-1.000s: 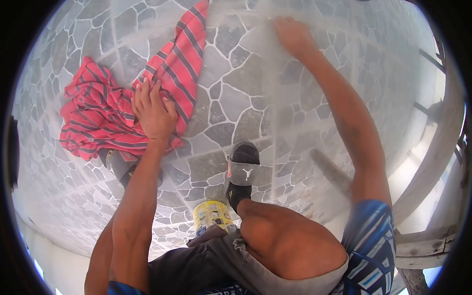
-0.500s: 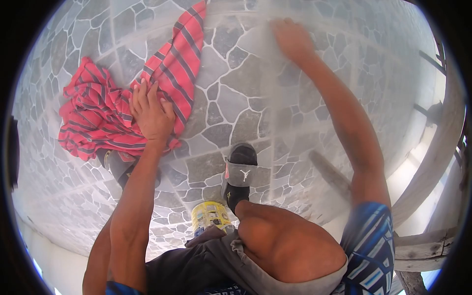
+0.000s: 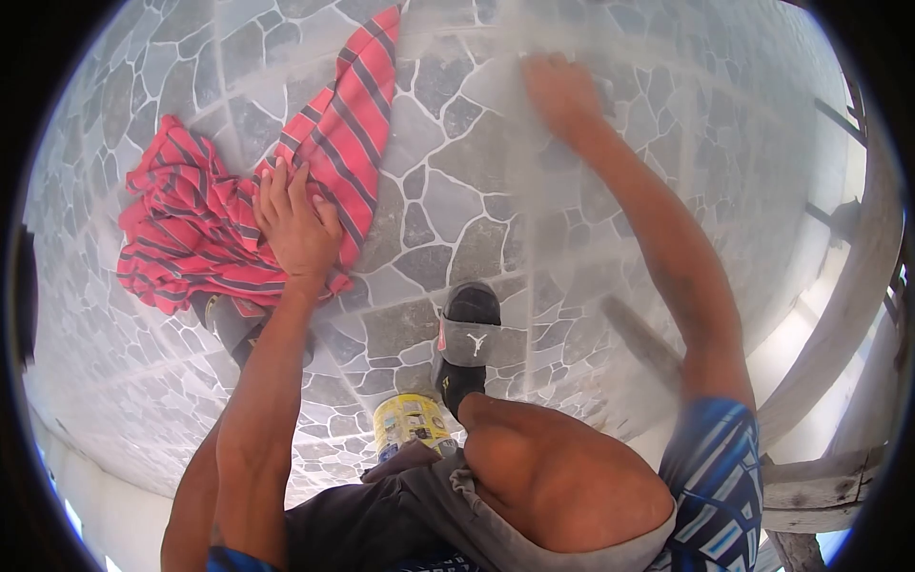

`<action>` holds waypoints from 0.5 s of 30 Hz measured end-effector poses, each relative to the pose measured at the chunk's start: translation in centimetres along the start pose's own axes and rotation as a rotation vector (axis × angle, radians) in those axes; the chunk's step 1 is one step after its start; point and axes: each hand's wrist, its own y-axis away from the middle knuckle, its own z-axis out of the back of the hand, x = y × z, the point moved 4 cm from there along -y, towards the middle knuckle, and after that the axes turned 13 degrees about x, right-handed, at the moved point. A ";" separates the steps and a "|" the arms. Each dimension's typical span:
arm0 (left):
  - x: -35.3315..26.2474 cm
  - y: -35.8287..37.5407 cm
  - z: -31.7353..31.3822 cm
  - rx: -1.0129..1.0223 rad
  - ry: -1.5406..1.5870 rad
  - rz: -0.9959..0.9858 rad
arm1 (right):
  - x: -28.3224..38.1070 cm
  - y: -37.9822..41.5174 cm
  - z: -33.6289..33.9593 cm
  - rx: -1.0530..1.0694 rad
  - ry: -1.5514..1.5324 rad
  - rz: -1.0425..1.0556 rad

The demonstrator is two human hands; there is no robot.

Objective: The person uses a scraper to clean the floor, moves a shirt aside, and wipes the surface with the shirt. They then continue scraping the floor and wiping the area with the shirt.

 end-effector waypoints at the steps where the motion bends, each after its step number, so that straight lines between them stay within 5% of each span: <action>1: 0.0 -0.2 0.0 -0.010 0.004 -0.004 | -0.3 -0.7 0.1 -0.013 -0.010 -0.003; 15: 0.1 -0.2 0.1 0.018 -0.018 -0.001 | -0.2 0.1 -0.8 -0.061 -0.077 -0.001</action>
